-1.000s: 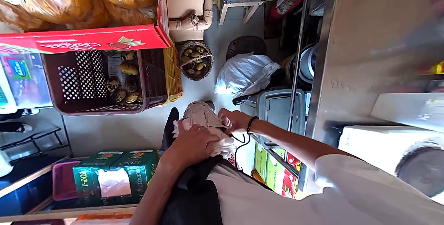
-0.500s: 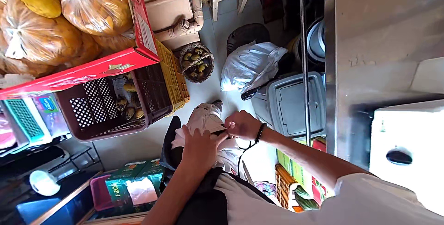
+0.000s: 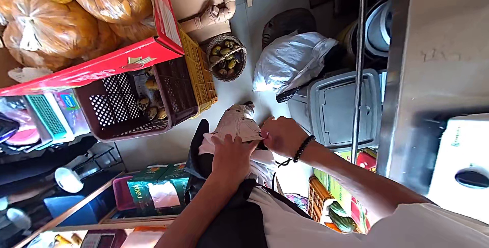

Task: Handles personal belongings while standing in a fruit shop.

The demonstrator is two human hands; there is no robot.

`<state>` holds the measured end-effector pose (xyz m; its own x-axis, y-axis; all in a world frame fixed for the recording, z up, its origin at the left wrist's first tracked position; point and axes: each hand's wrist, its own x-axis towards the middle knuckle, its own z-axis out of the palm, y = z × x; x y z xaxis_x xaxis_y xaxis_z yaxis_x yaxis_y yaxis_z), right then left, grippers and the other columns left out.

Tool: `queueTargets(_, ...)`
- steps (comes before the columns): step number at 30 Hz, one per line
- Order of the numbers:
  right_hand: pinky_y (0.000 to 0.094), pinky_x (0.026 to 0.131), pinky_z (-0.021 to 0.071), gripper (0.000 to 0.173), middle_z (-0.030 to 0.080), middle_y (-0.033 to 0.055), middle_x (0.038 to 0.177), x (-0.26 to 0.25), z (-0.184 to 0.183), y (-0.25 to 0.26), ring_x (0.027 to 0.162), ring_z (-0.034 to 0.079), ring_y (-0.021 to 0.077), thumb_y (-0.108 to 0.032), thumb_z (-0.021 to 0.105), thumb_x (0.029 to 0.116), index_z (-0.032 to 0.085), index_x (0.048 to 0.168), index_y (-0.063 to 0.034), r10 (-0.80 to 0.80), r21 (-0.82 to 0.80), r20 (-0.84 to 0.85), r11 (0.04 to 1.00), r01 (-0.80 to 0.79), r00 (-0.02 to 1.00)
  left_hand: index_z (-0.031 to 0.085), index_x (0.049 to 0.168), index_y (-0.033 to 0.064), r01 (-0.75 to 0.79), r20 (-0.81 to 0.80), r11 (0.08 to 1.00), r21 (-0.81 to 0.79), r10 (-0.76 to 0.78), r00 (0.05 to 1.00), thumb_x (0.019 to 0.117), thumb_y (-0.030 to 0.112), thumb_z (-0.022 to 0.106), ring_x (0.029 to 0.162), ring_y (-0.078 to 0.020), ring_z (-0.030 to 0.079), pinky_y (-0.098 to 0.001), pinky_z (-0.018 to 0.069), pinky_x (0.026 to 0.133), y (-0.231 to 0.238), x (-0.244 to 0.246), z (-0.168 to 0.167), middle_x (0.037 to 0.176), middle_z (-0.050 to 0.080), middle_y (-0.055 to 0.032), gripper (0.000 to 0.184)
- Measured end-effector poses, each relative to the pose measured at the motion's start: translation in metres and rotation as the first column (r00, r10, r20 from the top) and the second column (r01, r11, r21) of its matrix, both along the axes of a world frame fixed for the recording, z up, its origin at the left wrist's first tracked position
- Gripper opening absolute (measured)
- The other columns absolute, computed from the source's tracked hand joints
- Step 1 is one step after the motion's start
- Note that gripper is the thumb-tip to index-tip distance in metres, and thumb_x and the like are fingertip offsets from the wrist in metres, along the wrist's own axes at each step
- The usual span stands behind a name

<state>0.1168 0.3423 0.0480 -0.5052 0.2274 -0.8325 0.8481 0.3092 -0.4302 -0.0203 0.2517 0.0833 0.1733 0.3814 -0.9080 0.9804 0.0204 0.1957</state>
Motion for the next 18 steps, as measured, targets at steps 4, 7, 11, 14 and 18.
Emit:
queueTargets(4, 0.0593, 0.081, 0.0510, 0.018, 0.071, 0.0187, 0.096, 0.009, 0.005, -0.004, 0.099, 0.067, 0.0390, -0.016, 0.060, 0.0972, 0.072, 0.099, -0.0029, 0.056, 0.024, 0.102, 0.998, -0.059, 0.993, 0.051, 0.149, 0.0357, -0.052, 0.008, 0.998, -0.044, 0.053, 0.999, 0.0994, 0.013, 0.053, 0.134, -0.0531, 0.042, -0.0797, 0.0292, 0.098, 0.002, 0.008, -0.002, 0.147, 0.050, -0.0227, 0.055)
queueTargets(7, 0.0601, 0.083, 0.0511, 0.020, 0.071, 0.0195, 0.103, 0.011, 0.008, -0.004, 0.103, 0.067, 0.0403, -0.017, 0.060, 0.0982, 0.073, 0.106, -0.0036, 0.100, 0.005, 0.187, 0.995, -0.103, 0.977, 0.053, 0.148, 0.0335, -0.039, 0.013, 0.998, -0.052, 0.039, 0.999, 0.0999, 0.014, 0.052, 0.136, -0.0530, 0.040, -0.0815, 0.0290, 0.097, -0.001, 0.013, -0.001, 0.149, 0.048, -0.0199, 0.052)
queueTargets(11, 0.0592, 0.081, 0.0520, 0.016, 0.072, 0.0180, 0.099, 0.009, 0.004, 0.000, 0.100, 0.068, 0.0393, -0.016, 0.063, 0.0971, 0.074, 0.101, -0.0060, 0.128, -0.006, 0.201, 0.992, -0.130, 0.971, 0.056, 0.145, 0.0325, -0.038, 0.009, 0.999, -0.034, 0.039, 0.999, 0.1008, 0.016, 0.051, 0.134, -0.0506, 0.042, -0.0791, 0.0303, 0.097, -0.004, 0.013, -0.001, 0.146, 0.051, -0.0177, 0.048)
queueTargets(14, 0.0575, 0.081, 0.0524, 0.014, 0.072, 0.0172, 0.099, 0.004, 0.004, 0.002, 0.099, 0.068, 0.0379, -0.016, 0.065, 0.0964, 0.074, 0.102, -0.0069, 0.158, -0.011, 0.204, 0.987, -0.160, 0.966, 0.056, 0.144, 0.0321, -0.032, 0.001, 0.998, -0.051, 0.032, 0.999, 0.1010, 0.020, 0.051, 0.134, -0.0495, 0.042, -0.0781, 0.0310, 0.097, -0.004, 0.013, -0.002, 0.146, 0.051, -0.0168, 0.046)
queueTargets(18, 0.0606, 0.076, 0.0526, 0.011, 0.071, 0.0191, 0.094, 0.006, 0.006, 0.007, 0.094, 0.068, 0.0404, -0.013, 0.067, 0.0934, 0.074, 0.098, -0.0046, 0.090, 0.104, 0.109, 0.989, -0.101, 0.990, 0.058, 0.143, 0.0340, -0.042, -0.003, 0.998, -0.047, 0.041, 0.999, 0.1010, 0.021, 0.051, 0.134, -0.0484, 0.043, -0.0770, 0.0320, 0.097, -0.003, 0.012, -0.002, 0.145, 0.052, -0.0158, 0.044)
